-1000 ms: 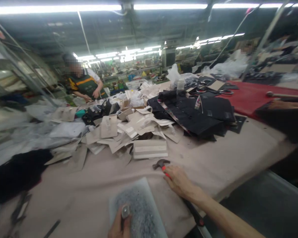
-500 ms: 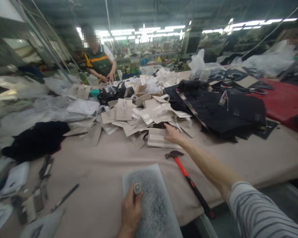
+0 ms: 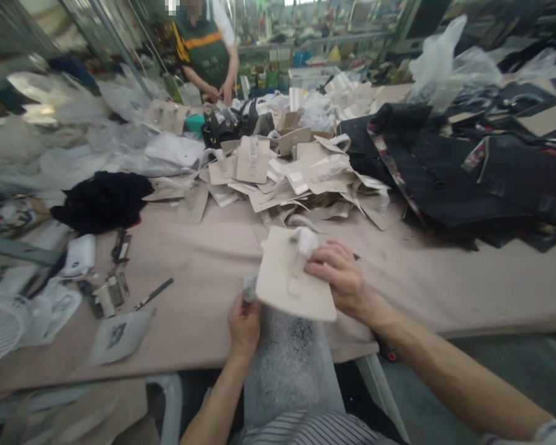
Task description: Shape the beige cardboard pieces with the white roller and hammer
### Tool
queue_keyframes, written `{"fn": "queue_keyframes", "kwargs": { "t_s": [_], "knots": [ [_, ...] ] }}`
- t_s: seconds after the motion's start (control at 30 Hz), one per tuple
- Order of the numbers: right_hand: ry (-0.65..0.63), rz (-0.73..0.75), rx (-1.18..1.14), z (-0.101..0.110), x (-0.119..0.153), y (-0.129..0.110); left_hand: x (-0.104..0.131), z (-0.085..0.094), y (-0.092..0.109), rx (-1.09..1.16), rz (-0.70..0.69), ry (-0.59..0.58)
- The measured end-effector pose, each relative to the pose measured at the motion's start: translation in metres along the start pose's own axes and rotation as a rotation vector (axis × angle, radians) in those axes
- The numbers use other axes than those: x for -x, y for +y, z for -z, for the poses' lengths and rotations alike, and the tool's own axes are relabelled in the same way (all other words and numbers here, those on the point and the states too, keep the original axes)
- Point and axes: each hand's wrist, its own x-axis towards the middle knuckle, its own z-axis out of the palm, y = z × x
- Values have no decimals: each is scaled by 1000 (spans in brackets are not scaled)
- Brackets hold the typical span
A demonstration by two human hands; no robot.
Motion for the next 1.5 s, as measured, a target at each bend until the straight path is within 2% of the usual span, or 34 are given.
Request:
{"fn": "queue_keyframes", "kwargs": {
  "t_s": [0.1, 0.17, 0.23, 0.3, 0.4, 0.5, 0.63, 0.77, 0.87, 0.93, 1.07, 1.27, 1.5],
  "knots": [
    [-186, 99, -77, -22, 56, -32, -4, 7, 0, 292, 115, 194],
    [-306, 98, -48, -39, 88, -44, -6, 14, -1, 371, 136, 257],
    [-381, 51, 3, -52, 111, -50, -7, 20, -1, 314, 131, 231],
    [-419, 2, 40, -58, 122, -54, -8, 24, 1, 194, 112, 150],
    [-447, -8, 72, -56, 124, -59, -13, 17, 7, 96, 33, 24],
    [-444, -8, 120, -51, 126, -68, -20, 0, 12, 110, -8, -81],
    [-412, -82, 177, -52, 135, -80, -22, -24, 15, 118, -25, -205],
    [-499, -157, 126, -51, 131, -85, -19, -35, 14, 79, -57, -302],
    [-527, -235, 68, -40, 123, -82, -19, -35, 10, 41, -60, -327],
    [-459, -313, 110, -30, 121, -75, -21, -33, 7, 29, -58, -316],
    [-316, -529, 357, -11, 129, -52, -24, -32, 6, 64, -34, -271],
    [-466, -796, 592, 0, 144, -23, -28, -37, 18, 51, 51, -343],
    [-479, -840, 540, 1, 149, -16, -35, -37, 20, 4, 40, -362]
  ]
}}
